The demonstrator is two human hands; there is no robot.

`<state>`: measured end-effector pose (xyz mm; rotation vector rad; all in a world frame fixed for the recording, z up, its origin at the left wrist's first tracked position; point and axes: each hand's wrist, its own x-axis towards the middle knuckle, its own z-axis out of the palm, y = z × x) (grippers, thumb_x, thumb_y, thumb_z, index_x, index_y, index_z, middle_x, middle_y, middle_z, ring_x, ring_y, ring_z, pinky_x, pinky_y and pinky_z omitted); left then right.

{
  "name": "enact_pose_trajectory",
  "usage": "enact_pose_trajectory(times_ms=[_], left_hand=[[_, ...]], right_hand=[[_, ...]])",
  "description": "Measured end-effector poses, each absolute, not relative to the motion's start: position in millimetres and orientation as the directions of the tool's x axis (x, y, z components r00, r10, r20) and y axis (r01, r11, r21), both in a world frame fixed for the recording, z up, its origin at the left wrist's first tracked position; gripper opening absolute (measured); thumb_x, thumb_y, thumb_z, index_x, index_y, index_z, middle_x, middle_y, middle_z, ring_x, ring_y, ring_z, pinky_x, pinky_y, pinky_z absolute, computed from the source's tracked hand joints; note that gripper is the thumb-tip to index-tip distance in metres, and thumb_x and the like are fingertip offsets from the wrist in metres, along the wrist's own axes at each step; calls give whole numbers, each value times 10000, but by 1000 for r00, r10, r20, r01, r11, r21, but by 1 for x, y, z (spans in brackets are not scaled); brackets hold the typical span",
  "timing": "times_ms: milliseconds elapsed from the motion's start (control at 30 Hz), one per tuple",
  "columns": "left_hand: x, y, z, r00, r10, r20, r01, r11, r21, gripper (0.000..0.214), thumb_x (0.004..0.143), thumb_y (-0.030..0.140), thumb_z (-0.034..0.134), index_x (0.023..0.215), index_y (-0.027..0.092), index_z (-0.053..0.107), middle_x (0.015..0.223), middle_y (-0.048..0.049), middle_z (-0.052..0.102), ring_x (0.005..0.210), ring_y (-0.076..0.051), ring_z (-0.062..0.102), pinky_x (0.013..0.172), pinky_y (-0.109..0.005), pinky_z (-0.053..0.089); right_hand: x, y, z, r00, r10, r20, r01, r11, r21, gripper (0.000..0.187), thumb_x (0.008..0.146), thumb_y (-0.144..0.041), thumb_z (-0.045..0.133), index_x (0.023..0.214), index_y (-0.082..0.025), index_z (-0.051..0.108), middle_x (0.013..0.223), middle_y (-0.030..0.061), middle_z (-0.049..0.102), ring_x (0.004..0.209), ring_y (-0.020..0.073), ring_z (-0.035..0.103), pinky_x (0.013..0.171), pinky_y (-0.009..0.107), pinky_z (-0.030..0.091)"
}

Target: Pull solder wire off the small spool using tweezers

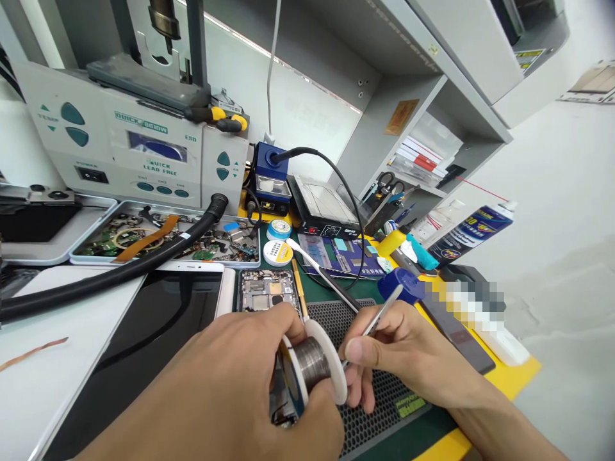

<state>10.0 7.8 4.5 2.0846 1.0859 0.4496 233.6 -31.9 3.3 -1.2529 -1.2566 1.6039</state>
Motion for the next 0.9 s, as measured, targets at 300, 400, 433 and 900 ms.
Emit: enact_pose_trajectory(times_ms=[300,400,433,900], left_hand=[[10,8,4,585,809,-64,548,-335,766,133,757,333,527,858,270,584,836,-15,752,874,-268,717,407,-217,445],[10,7,2,572,818,-61,546,-325,773,121,752,341,533,838,281,595,833,8,751,865,-251,724,417,-216,449],[10,7,1,566,823,-56,546,-323,773,117,750,339,535,832,287,600,827,17,748,858,-242,725,414,-214,443],[15,10,-23,523,834,174,429,-435,792,92,710,322,566,769,287,627,711,13,722,700,-218,710,310,-216,267]], right_hand=[[235,-31,4,-275,923,-268,-16,-284,-959,211,895,-259,776,800,-74,738,697,107,783,584,170,761,509,212,628],[235,-30,4,-275,922,-274,-24,-291,-956,210,890,-255,782,797,-74,730,693,107,785,574,167,760,504,209,627],[235,-30,4,-273,922,-274,-24,-291,-956,212,891,-253,781,791,-73,729,689,107,784,575,167,761,504,208,628],[234,-31,8,-254,926,-279,33,-280,-960,240,866,-284,809,792,-63,750,692,122,785,561,169,755,514,215,631]])
